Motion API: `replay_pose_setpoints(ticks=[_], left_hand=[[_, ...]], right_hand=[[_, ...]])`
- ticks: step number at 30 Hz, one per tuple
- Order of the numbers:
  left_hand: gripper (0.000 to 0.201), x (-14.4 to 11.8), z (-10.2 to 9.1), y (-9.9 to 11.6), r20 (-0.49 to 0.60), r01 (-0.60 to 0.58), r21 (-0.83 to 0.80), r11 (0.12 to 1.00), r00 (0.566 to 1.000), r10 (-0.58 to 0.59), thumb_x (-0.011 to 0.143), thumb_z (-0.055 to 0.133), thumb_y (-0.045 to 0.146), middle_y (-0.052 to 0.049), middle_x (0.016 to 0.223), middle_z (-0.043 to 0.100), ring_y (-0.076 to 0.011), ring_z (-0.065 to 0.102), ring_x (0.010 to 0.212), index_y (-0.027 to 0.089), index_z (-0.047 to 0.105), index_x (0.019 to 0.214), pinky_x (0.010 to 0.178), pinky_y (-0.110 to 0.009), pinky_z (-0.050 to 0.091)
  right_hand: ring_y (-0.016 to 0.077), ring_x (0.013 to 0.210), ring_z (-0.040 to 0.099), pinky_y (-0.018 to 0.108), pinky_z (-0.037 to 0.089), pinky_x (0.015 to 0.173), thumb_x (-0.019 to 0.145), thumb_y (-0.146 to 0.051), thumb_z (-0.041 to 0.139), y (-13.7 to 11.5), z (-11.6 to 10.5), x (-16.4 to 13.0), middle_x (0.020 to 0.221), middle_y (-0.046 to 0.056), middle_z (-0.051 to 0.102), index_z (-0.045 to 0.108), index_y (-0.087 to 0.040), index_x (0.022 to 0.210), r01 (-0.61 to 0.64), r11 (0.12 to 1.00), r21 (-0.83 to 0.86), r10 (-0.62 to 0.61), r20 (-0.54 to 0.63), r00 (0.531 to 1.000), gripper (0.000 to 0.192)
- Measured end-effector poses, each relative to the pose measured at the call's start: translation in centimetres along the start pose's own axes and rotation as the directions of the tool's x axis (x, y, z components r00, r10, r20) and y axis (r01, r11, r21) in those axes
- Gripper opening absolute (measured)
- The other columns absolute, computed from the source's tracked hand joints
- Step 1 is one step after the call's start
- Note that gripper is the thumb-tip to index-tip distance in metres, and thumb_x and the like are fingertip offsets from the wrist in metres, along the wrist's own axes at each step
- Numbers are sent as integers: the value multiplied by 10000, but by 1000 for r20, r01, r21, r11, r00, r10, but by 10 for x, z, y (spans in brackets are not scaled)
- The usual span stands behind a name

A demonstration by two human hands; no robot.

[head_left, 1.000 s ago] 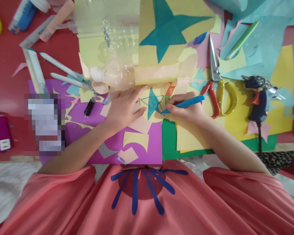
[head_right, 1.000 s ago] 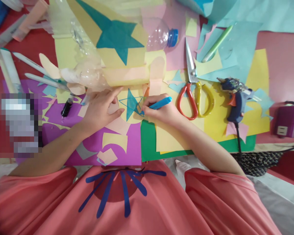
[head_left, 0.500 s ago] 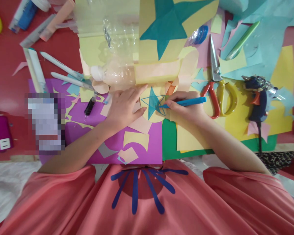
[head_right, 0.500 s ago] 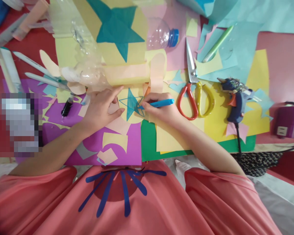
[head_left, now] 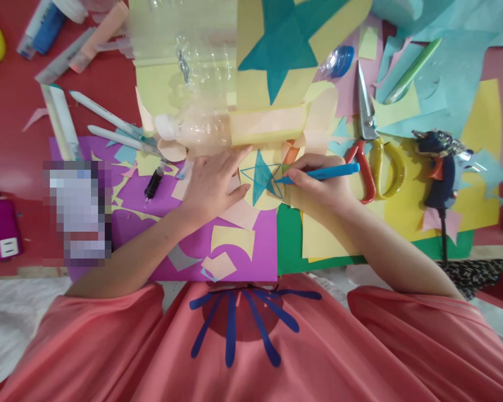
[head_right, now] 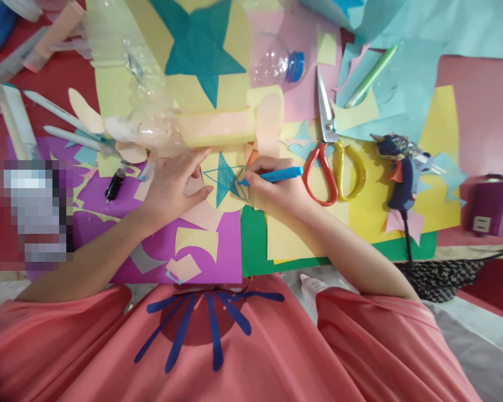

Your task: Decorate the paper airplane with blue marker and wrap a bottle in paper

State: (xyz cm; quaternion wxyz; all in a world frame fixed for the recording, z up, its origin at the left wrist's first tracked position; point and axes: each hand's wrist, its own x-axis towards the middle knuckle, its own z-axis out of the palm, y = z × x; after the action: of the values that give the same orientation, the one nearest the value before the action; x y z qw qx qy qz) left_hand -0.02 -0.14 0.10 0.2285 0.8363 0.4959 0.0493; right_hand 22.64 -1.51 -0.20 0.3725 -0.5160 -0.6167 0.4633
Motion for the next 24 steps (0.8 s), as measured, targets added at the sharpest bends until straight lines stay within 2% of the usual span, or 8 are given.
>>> replay_pose_setpoints(ticks=[9, 15, 19, 24], left_hand=[[563, -1, 0, 0, -6, -5, -14, 1000, 1000, 5, 915, 542, 295, -70, 1057, 659, -259, 616, 1057, 209, 408, 1455, 961, -396, 366], [568, 0, -1, 1, 6, 15, -19, 1000, 1000, -15, 906, 543, 270, -77, 1050, 661, -270, 620, 1062, 209, 415, 1456, 965, -413, 368], [561, 0, 1, 0, -12, -1, -34, 999, 1000, 0, 903, 544, 273, -75, 1057, 669, -265, 629, 1046, 207, 426, 1448, 974, -418, 378], [547, 0, 0, 1, -14, 6, -24, 1000, 1000, -6, 896, 546, 275, -74, 1080, 664, -263, 627, 1051, 209, 451, 1431, 964, -403, 396]], right_hand=[[117, 573, 549, 285, 437, 544, 808, -261, 644, 1, 2, 1, 633, 21, 650, 673, -190, 658, -31, 999, -32, 32, 35, 999, 169], [104, 537, 518, 261, 432, 486, 755, -225, 633, -8, 1, -1, 579, 7, 601, 625, -180, 600, -129, 992, 7, 128, 88, 988, 162], [93, 518, 465, 253, 390, 478, 725, -198, 605, -10, 0, 0, 532, -4, 538, 558, -179, 547, -116, 993, 3, 115, 102, 988, 185], [80, 489, 397, 255, 317, 463, 732, -241, 600, -8, -4, 2, 491, -16, 485, 528, -178, 525, -89, 994, -64, 99, 174, 980, 228]])
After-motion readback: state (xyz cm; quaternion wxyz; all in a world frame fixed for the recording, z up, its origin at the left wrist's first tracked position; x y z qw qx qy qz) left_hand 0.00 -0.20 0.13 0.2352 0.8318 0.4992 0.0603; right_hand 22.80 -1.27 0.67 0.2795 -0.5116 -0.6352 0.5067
